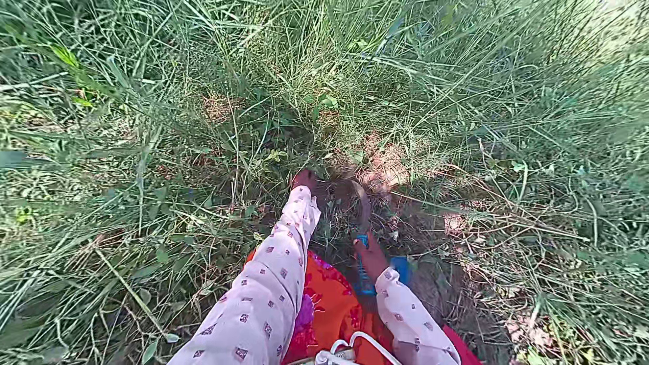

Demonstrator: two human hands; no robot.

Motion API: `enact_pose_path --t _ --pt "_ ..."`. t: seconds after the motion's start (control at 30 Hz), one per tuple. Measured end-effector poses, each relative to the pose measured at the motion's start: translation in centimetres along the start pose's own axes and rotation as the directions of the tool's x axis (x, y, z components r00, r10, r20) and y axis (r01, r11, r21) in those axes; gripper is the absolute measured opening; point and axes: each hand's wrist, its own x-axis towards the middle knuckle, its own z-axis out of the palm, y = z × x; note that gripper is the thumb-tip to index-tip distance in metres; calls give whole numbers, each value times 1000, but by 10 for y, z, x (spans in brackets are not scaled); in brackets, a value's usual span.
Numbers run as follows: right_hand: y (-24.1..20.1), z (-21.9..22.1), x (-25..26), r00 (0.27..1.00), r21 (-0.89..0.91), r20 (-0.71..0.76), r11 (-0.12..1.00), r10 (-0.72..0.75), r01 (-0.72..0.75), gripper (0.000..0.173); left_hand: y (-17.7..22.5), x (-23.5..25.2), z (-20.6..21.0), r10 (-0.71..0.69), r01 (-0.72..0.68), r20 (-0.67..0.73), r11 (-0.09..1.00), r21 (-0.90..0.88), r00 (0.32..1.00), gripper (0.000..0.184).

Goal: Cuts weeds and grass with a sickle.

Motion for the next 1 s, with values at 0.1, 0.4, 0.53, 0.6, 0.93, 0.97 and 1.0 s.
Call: enact_pose_path --t 0.1,0.4,0.53,0.6,0.93,0.97,1.0 --pt "15 -14 -46 997 130 -52 989 -60 66 47 -1 -4 -8 -20 21 -43 999 34 999 44" --pt "42 -37 -106 991 671 -125 740 47 49 21 3 -37 20 101 -126 112 961 245 989 63" --pt "53 -27 -115 984 767 -78 641 157 -41 20 13 -63 43 198 -271 198 834 480 960 65" --pt "54 -25 -113 984 785 -71 618 163 -46 20 23 -91 53 228 -348 276 756 555 934 68" --pt "54 -43 -99 947 859 -287 475 142 189 25 31 -196 93 -77 -578 645 374 725 760 69" --pt "56 -44 -97 947 862 -283 474 151 181 23 32 -195 93 -149 -570 627 297 766 765 60" --pt "57 -44 -97 950 862 -268 480 163 160 22 27 -183 98 -192 -572 617 243 783 763 59"
